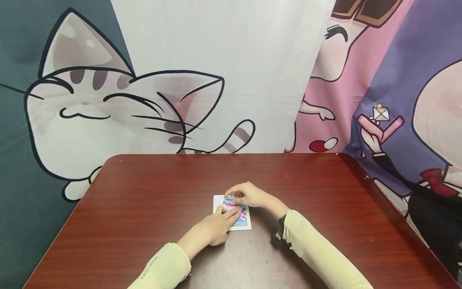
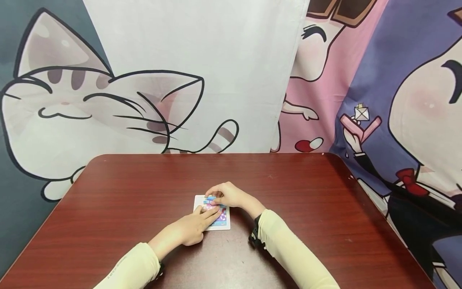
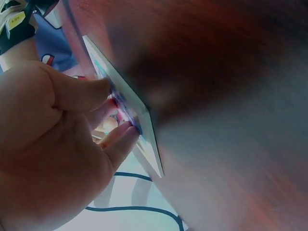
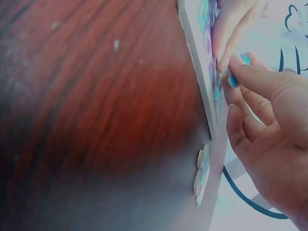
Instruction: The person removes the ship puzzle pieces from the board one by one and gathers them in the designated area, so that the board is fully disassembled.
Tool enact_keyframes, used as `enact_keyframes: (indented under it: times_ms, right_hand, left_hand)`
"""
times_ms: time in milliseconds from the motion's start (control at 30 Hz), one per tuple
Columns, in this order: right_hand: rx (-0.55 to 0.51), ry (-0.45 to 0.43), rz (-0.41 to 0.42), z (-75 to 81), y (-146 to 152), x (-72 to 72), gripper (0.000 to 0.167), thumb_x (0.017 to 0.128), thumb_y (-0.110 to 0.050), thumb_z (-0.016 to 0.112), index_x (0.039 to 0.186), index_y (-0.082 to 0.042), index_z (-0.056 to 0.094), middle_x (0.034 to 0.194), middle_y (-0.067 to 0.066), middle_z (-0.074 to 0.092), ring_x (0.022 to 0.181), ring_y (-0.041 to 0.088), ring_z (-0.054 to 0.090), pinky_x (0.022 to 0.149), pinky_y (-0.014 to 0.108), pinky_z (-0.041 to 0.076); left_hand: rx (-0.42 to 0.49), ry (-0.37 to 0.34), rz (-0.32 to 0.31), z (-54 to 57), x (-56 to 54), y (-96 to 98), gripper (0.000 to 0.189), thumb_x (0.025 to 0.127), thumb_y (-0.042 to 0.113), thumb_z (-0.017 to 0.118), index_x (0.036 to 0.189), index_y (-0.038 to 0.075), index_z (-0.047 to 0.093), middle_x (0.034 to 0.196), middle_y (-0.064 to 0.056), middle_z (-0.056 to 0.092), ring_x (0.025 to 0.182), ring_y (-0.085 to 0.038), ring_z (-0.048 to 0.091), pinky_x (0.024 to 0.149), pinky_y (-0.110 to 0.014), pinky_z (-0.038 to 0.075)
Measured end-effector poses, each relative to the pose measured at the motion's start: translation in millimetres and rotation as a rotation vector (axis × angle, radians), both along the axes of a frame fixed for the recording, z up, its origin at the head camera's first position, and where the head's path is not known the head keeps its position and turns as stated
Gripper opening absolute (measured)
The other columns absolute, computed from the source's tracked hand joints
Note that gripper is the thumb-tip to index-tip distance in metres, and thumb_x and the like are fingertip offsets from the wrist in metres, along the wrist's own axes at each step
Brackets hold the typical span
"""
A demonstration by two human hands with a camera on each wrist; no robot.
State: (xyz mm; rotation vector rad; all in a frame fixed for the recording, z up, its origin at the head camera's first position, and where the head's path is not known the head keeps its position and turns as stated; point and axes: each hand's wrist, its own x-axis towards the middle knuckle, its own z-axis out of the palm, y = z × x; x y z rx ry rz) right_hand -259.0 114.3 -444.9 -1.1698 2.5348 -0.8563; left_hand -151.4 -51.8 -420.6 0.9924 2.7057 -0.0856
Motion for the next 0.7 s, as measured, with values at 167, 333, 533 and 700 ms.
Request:
enact_keyframes:
  times_ms: [167,333,533,700]
  right_hand:
    - [0.006,-0.008,0.014,1.4,1.3,0.8,0.024,0.085,-0.010,0.066,0.108,-0.016,0.067,0.088,-0.001,0.066,0.081,0.007,0.062,0.073,0.020,0.049]
    - [-0.020,-0.006,0.000,4.0,3.2,0.0,0.021,0.085,-0.010,0.066,0.106,-0.013,0.066,0.087,-0.002,0.066,0.082,0.008,0.062,0.074,0.020,0.050]
    - [-0.043,-0.011,-0.058,7.5,13.3,1.5,0.019,0.086,-0.015,0.067,0.105,-0.013,0.065,0.086,-0.004,0.067,0.079,0.008,0.063,0.066,0.021,0.051]
    - [-0.061,0.001,-0.065,7.0,22.9,3.8,0.018,0.086,-0.014,0.066,0.103,-0.011,0.064,0.082,-0.002,0.067,0.069,0.005,0.060,0.051,0.020,0.048]
  left_hand:
    - [0.015,-0.009,0.009,-4.5,-1.2,-2.2,0.070,0.081,0.011,0.059,0.146,0.015,0.033,0.152,0.003,0.030,0.125,-0.025,0.034,0.096,-0.029,0.042]
    - [0.019,0.029,-0.005,-6.6,-2.6,-2.8,0.070,0.081,0.010,0.062,0.146,0.017,0.035,0.150,0.004,0.033,0.115,-0.025,0.038,0.094,-0.027,0.041]
    - [0.051,0.025,0.005,-8.0,-2.9,-2.2,0.072,0.079,0.008,0.063,0.145,0.018,0.036,0.149,0.004,0.035,0.108,-0.024,0.039,0.090,-0.026,0.043]
    - [0.068,0.027,0.015,-10.6,-4.0,-3.4,0.073,0.078,0.008,0.063,0.145,0.018,0.037,0.148,0.004,0.036,0.108,-0.023,0.040,0.089,-0.027,0.044]
